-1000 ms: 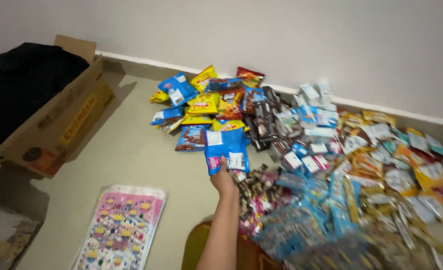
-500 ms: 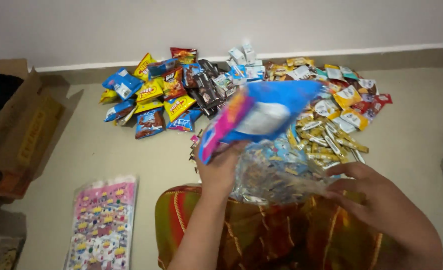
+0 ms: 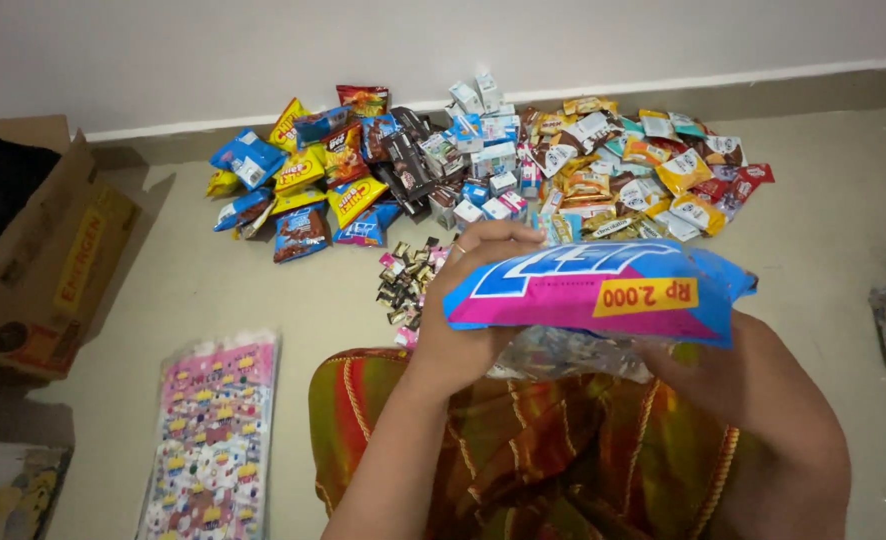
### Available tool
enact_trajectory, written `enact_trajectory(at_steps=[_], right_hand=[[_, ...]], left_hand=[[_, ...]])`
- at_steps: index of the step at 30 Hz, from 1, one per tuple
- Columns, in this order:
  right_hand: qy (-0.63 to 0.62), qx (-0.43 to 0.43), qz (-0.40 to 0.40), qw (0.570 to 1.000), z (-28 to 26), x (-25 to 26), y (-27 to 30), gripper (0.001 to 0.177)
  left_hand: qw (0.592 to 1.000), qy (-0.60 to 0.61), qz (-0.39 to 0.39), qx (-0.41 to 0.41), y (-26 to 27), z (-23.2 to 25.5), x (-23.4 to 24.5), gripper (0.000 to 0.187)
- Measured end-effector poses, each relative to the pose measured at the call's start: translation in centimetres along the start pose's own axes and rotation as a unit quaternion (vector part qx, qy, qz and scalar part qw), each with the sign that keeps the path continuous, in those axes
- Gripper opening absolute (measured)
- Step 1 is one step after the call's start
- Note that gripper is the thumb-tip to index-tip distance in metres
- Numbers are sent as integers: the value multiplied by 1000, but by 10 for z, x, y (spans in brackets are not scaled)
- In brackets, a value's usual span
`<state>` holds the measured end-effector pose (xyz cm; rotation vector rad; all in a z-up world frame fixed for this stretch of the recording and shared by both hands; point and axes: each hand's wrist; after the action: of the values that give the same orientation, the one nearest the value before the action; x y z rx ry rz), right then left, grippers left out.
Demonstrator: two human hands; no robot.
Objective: Packing various snack packets and sticker sheets into large plastic bags while sitting on the floor.
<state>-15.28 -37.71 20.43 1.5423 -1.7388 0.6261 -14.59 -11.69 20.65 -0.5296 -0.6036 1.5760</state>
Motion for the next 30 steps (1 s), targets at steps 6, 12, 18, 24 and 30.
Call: enact_trajectory(at_steps=[6,12,18,24,30], right_hand=[[-117,96,-19,988,-3,2,-4,59],[-75,158,-38,984,51,-5,-27,55],[19,129,-23,991,34,7,-21,62],[14,203,-2,979,37,0,-18,65],[0,239,12,971,24,1,-11,66]], left_hand=[[999,-11,-44,25,5,2,4,56],[993,-75,-88,15,7,-12,1,50],[975,-181,-124,42,6,-10,11,45],[940,-281,-191,28,-1,5,12,62],[916,-343,-207,14,-1,10,15,86]])
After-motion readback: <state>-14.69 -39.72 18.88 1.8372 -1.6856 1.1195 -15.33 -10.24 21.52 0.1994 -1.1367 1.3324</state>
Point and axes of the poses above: each hand's wrist, its own y-axis away from the middle knuckle, its own x-axis out of the back of the hand, z = x × y, and after that the axes turned 10 degrees about z, right-handed
